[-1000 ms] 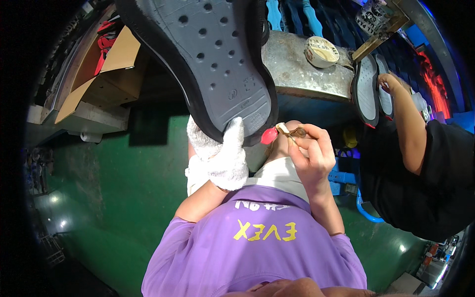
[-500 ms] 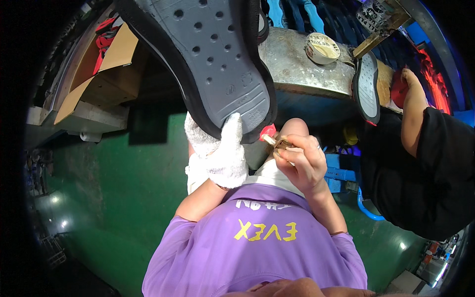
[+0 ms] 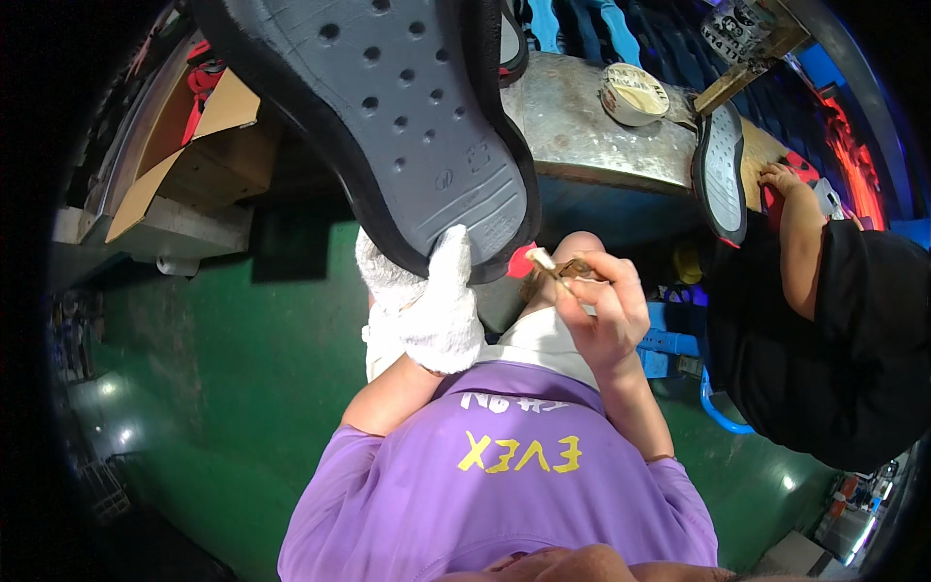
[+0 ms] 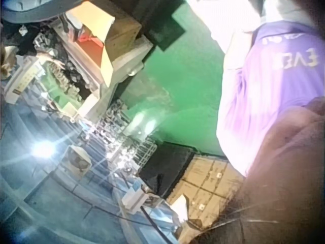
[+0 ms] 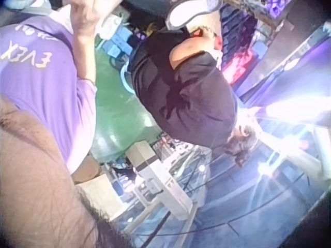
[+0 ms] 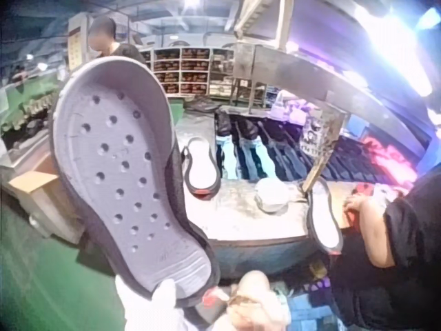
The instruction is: The person applies glue to the edge of a shoe sole using a small brush. They repeatedly dip the brush into a container of glue and spread it along the perimeter of the sole, then place the sole on a metal table.
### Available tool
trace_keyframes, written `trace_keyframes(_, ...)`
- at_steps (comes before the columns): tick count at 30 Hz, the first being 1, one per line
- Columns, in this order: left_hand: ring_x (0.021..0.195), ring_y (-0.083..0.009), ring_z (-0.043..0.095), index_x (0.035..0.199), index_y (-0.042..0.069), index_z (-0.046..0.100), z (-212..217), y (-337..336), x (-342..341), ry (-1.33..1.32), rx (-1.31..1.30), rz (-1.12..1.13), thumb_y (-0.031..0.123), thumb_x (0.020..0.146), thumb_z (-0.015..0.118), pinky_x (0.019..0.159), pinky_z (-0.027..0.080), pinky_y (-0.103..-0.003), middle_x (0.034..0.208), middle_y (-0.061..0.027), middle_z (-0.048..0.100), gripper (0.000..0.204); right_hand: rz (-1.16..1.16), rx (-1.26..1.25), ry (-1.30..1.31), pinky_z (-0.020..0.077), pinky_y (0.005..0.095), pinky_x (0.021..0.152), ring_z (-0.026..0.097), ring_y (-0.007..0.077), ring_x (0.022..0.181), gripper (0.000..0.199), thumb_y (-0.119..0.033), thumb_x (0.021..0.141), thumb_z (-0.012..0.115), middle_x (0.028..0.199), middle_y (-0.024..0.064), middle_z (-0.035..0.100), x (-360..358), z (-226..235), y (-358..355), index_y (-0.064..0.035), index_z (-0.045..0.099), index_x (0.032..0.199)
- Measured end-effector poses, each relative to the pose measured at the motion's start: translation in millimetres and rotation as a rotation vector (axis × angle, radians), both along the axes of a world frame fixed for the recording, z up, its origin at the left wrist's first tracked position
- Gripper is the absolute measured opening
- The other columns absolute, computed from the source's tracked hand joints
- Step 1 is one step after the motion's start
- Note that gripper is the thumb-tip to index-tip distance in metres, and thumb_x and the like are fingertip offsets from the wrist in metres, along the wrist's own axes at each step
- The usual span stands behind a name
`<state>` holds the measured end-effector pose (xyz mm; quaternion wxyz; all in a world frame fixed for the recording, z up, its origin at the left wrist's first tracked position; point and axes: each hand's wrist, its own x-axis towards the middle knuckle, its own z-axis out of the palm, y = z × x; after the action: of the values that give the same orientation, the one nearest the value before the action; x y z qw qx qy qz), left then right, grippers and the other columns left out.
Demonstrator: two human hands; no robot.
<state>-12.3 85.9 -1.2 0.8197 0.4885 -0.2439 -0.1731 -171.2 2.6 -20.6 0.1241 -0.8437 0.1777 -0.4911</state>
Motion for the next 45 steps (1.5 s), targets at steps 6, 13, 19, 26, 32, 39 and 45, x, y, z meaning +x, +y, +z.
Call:
trace_keyframes(6, 0.116, -0.0217, 0.059, 0.146, 0.009, 0.037, 2, -3, -4, 0.083, 0.047, 0.042, -0.006, 0.091, 0.066, 0.099, 0.051, -0.037, 0.134, -0.0114, 0.056, 0.065, -0.034, -0.037, -0.012, 0.0530, 0.0357, 0.062, 0.066, 0.0281, 0.077, 0.029, 0.000, 0.070, 0.082, 0.106, 0.0174, 0.067, -5, 6, -6, -0.0054, 0.064, 0.092)
trace_keyframes(13, 0.112, -0.0215, 0.063, 0.140, 0.001, 0.044, -2, -6, -3, 0.097, 0.060, 0.076, 0.001, 0.091, 0.069, 0.094, 0.053, -0.034, 0.129, -0.0139, 0.060, 0.055, 0.093, -0.064, 0.036, 0.0504, 0.0361, 0.066, 0.066, 0.0273, 0.078, 0.028, -0.002, 0.073, 0.083, 0.109, 0.0158, 0.065, -1, 3, 2, -0.0042, 0.063, 0.094)
trace_keyframes(19, 0.109, -0.0218, 0.064, 0.138, 0.003, 0.045, 7, -5, -4, 0.152, -0.005, -0.099, -0.002, 0.091, 0.066, 0.093, 0.054, -0.034, 0.127, -0.0133, 0.061, 0.052, 0.152, -0.039, -0.003, 0.0505, 0.0363, 0.066, 0.065, 0.0260, 0.077, 0.028, 0.001, 0.073, 0.083, 0.111, 0.0148, 0.063, -2, 1, 13, -0.0032, 0.064, 0.093)
trace_keyframes(26, 0.110, -0.0225, 0.062, 0.139, 0.006, 0.042, 9, -7, -5, 0.058, 0.052, -0.060, -0.006, 0.090, 0.064, 0.095, 0.053, -0.037, 0.127, -0.0126, 0.059, 0.055, 0.080, -0.005, -0.001, 0.0521, 0.0376, 0.067, 0.066, 0.0294, 0.078, 0.032, 0.001, 0.071, 0.083, 0.109, 0.0156, 0.065, -3, 6, 6, -0.0048, 0.063, 0.094)
trace_keyframes(32, 0.114, -0.0229, 0.060, 0.143, 0.007, 0.040, -2, -8, -8, 0.007, 0.025, 0.011, -0.007, 0.090, 0.063, 0.098, 0.052, -0.039, 0.130, -0.0126, 0.057, 0.060, -0.120, -0.047, 0.075, 0.0530, 0.0337, 0.063, 0.066, 0.0262, 0.075, 0.028, 0.000, 0.068, 0.083, 0.106, 0.0168, 0.067, -7, 4, -4, -0.0052, 0.065, 0.090)
trace_keyframes(39, 0.115, -0.0232, 0.060, 0.143, 0.008, 0.040, 1, -9, -7, -0.064, 0.099, 0.055, -0.005, 0.091, 0.065, 0.097, 0.052, -0.038, 0.131, -0.0125, 0.057, 0.059, -0.024, -0.055, -0.024, 0.0529, 0.0347, 0.064, 0.066, 0.0272, 0.074, 0.031, 0.000, 0.068, 0.084, 0.105, 0.0161, 0.068, -6, 3, -6, -0.0055, 0.065, 0.093)
trace_keyframes(45, 0.113, -0.0247, 0.063, 0.141, 0.010, 0.041, -9, -12, -5, 0.102, 0.045, -0.020, -0.005, 0.095, 0.059, 0.093, 0.055, -0.038, 0.131, -0.0145, 0.057, 0.052, 0.085, -0.062, 0.008, 0.0499, 0.0361, 0.066, 0.064, 0.0258, 0.076, 0.029, 0.001, 0.071, 0.082, 0.109, 0.0148, 0.063, -3, -2, 6, -0.0033, 0.062, 0.092)
